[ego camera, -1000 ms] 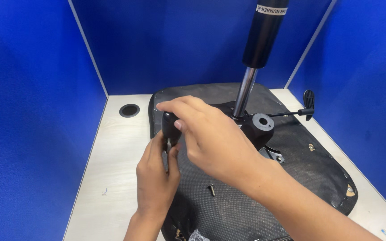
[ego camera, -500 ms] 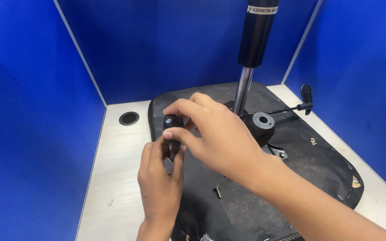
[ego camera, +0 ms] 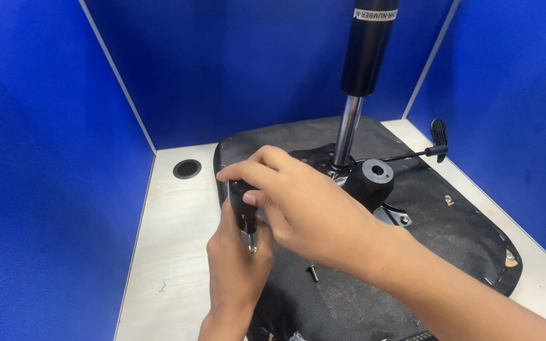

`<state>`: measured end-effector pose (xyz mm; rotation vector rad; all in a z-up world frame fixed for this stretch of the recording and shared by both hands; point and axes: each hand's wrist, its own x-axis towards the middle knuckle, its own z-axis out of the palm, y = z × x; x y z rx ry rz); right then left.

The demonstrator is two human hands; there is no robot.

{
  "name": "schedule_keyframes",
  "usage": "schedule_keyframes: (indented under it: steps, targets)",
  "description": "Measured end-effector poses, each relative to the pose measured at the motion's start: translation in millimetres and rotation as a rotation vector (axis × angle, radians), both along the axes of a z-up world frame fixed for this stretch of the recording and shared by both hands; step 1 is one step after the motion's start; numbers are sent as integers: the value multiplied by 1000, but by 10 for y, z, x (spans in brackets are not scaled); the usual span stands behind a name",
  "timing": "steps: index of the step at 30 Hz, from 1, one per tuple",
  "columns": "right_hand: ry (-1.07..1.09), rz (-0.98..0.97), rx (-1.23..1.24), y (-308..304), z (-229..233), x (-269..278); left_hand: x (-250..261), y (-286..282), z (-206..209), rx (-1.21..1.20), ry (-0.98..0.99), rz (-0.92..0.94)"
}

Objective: The person removes plastic wrap from a black cylindrical handle and inserts a metal bolt into its threaded end. They then rotate the handle to tighten the bolt by hand. The handle remains in the person's hands at the end of the clip.

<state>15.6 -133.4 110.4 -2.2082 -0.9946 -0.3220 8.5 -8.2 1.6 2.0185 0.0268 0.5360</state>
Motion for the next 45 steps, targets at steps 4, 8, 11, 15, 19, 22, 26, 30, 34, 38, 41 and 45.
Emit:
schedule_keyframes:
  steps: [4,8,11,15,19,22,26,30,34,38,41,45]
  targets:
    - [32,-109,-27,-3,31,18,-20,-18,27,70,-216,52]
    - [46,-146,-17,-10,46,57,-44,31,28,77,-161,84]
    - [31,-193,-36,8,32,103,-60,33,0,79,-259,76]
    - [-97,-134,15,9,-9,99,-53,26,-40,63,-308,66]
    - [-254,114,65,-54,-50,33,-34,17,-64,110,-353,62]
    - [-93,68,36,-55,-53,39,-34,15,-60,131,-317,76]
    - [-49,64,81,-31,-28,65,-25,-12,-27,111,-274,78]
    - [23,41,69,-38,-12,69,-40,-41,-11,102,-384,97]
    - [-43,23,46,-44,-5,56,-45,-32,7,13,-173,111]
    - [7,-20,33,-41,-19,38,-47,-34,-31,52,-216,123]
    - [-87,53,46,-45,-42,11,-38,-22,-82,102,-326,133]
    - [-89,94,60,-11,-53,26,-28,24,-108,126,-292,130]
